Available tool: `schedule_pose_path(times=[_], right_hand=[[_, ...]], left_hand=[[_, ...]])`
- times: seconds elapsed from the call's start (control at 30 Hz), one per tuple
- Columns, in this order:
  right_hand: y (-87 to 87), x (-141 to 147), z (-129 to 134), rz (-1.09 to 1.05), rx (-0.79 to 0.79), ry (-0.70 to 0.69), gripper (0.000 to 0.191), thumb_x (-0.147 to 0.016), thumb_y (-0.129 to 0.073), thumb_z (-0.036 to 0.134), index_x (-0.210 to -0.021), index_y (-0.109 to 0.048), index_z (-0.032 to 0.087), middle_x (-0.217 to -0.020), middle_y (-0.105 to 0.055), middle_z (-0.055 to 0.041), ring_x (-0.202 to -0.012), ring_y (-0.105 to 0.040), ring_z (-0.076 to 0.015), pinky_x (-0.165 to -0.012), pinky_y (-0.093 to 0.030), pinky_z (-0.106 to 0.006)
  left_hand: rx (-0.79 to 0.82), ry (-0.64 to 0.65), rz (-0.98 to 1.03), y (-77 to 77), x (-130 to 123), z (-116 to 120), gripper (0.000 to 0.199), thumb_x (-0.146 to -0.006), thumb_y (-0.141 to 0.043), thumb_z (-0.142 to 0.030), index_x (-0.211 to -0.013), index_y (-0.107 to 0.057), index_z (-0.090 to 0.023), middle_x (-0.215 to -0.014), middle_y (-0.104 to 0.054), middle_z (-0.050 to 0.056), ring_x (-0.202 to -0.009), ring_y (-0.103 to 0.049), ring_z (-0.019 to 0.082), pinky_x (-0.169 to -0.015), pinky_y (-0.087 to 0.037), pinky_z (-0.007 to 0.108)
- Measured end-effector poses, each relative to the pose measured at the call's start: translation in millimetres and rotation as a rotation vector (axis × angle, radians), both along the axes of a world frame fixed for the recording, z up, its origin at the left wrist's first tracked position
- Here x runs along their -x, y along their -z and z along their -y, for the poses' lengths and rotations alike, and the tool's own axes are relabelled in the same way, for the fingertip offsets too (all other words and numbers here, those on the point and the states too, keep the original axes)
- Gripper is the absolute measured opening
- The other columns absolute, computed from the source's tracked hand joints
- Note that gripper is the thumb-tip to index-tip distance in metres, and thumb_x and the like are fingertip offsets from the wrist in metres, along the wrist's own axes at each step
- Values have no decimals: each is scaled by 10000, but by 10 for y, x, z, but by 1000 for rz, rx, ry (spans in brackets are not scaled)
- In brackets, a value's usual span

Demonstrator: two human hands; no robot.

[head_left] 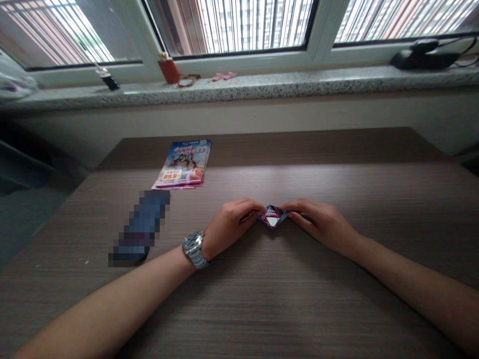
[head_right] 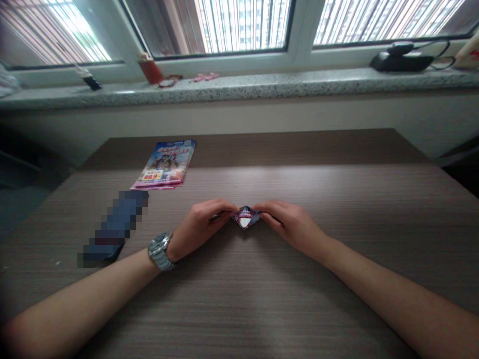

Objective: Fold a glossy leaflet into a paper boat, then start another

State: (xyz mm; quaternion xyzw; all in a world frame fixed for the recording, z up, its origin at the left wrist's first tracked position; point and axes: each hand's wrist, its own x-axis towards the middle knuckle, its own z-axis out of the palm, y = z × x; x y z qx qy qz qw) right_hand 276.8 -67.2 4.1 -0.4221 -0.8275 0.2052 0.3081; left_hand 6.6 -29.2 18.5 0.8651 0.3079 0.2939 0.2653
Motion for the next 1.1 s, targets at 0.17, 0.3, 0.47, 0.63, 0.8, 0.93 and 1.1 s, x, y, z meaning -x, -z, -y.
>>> schedule_pose_path(times=[0.17,0.3,0.47,0.63,0.8,0.93,1.1], right_hand=[[-17,-9,-12,53,-79,-87,268,-1036,-491,231,-1244,-657,252,-1113,-735,-99,-974,-709,-216,-832,-576,-346],[-28,-11,-18,75,-99,-87,203,-1000,-589,293,-1182,-669,249,-1072,-745,-98,-935,-711,-230,-807,-573,-354],[-14,-24,-27,91,-125,-79,182,-968,-654,347,-1114,-659,238,-1054,-743,-100,-926,-707,-235,-804,-570,-358],[10,-33,-41,84,-137,-68,144,-953,-674,351,-1048,-657,245,-1075,-745,-98,-937,-711,-238,-806,-575,-361],[9,-24,-40,104,-134,-87,90,-966,-650,329,-980,-649,241,-1106,-740,-104,-961,-709,-240,-818,-579,-362],[0,-9,-31,127,-146,-84,88,-969,-643,321,-947,-633,236,-1119,-741,-110,-959,-711,-240,-805,-578,-360],[-9,1,-38,93,-159,-87,110,-979,-625,280,-887,-596,228,-1111,-752,-119,-936,-726,-227,-775,-578,-341]], left_hand=[[-39,6,-44,20,15,-2,157,-1003,-560,-174,-1092,-687,-203,-1013,-737,32,-890,-701,137,-820,-530,241],[-98,6,-93,23,23,-4,181,-967,-562,-148,-1097,-676,-201,-1035,-732,42,-882,-697,147,-804,-535,248],[-128,3,-143,13,29,0,129,-917,-645,-215,-1044,-646,-191,-1033,-710,57,-891,-687,173,-821,-541,276],[-122,30,-191,21,39,-5,216,-930,-700,-376,-1001,-606,-195,-1115,-689,68,-942,-680,188,-822,-537,282],[-120,35,-172,36,20,-6,161,-944,-690,-313,-939,-576,-199,-1096,-702,51,-940,-680,175,-810,-530,272],[-113,50,-166,31,9,3,158,-946,-684,-274,-905,-551,-198,-1125,-705,54,-967,-686,180,-820,-528,273],[-115,42,-155,38,11,-3,140,-932,-694,-239,-930,-561,-197,-1091,-712,39,-921,-682,168,-790,-514,262]])
